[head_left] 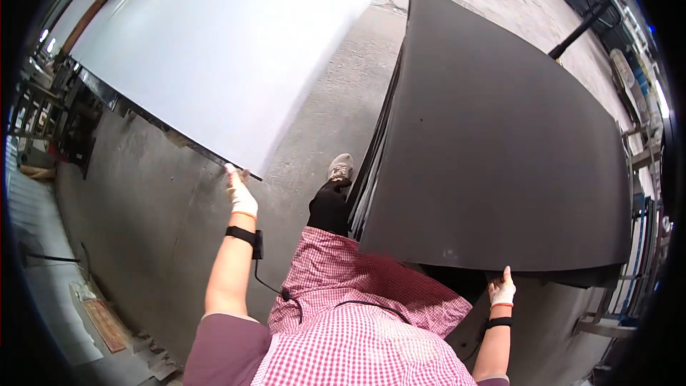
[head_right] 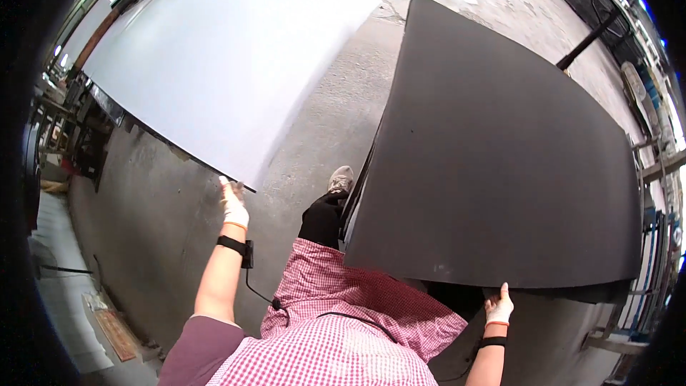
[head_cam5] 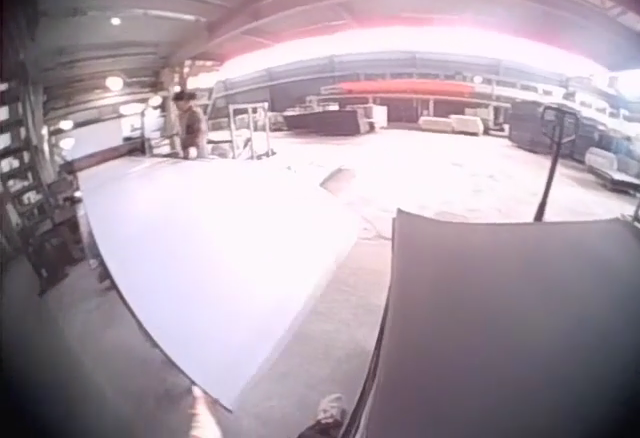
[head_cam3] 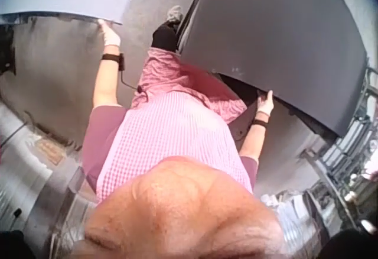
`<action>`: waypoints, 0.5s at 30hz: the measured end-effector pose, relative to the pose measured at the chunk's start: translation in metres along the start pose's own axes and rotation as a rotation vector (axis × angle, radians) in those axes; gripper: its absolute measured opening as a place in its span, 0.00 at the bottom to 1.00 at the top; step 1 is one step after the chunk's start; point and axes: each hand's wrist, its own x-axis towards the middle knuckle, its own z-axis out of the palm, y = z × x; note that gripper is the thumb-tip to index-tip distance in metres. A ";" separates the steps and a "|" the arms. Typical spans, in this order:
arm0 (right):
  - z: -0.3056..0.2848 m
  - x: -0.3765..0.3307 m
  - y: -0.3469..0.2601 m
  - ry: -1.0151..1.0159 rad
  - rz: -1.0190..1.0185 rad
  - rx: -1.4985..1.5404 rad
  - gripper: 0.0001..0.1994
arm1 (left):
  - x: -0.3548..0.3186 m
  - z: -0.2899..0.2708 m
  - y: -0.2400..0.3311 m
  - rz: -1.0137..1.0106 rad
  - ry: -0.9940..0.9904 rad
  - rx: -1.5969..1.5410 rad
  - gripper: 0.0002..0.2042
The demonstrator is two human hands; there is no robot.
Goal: Manually moving and stacking large black sheets from one pile to another on an industrial floor.
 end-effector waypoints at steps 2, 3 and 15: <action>-0.018 0.001 -0.032 0.157 -0.042 -0.021 0.12 | 0.038 -0.024 0.047 0.036 0.137 0.051 0.35; -0.039 0.025 -0.061 0.127 -0.068 0.022 0.13 | 0.064 -0.035 0.066 -0.036 0.119 -0.016 0.37; 0.430 -0.303 -0.153 -1.017 -1.088 -0.788 0.11 | 0.063 0.025 0.081 0.720 -0.389 1.106 0.18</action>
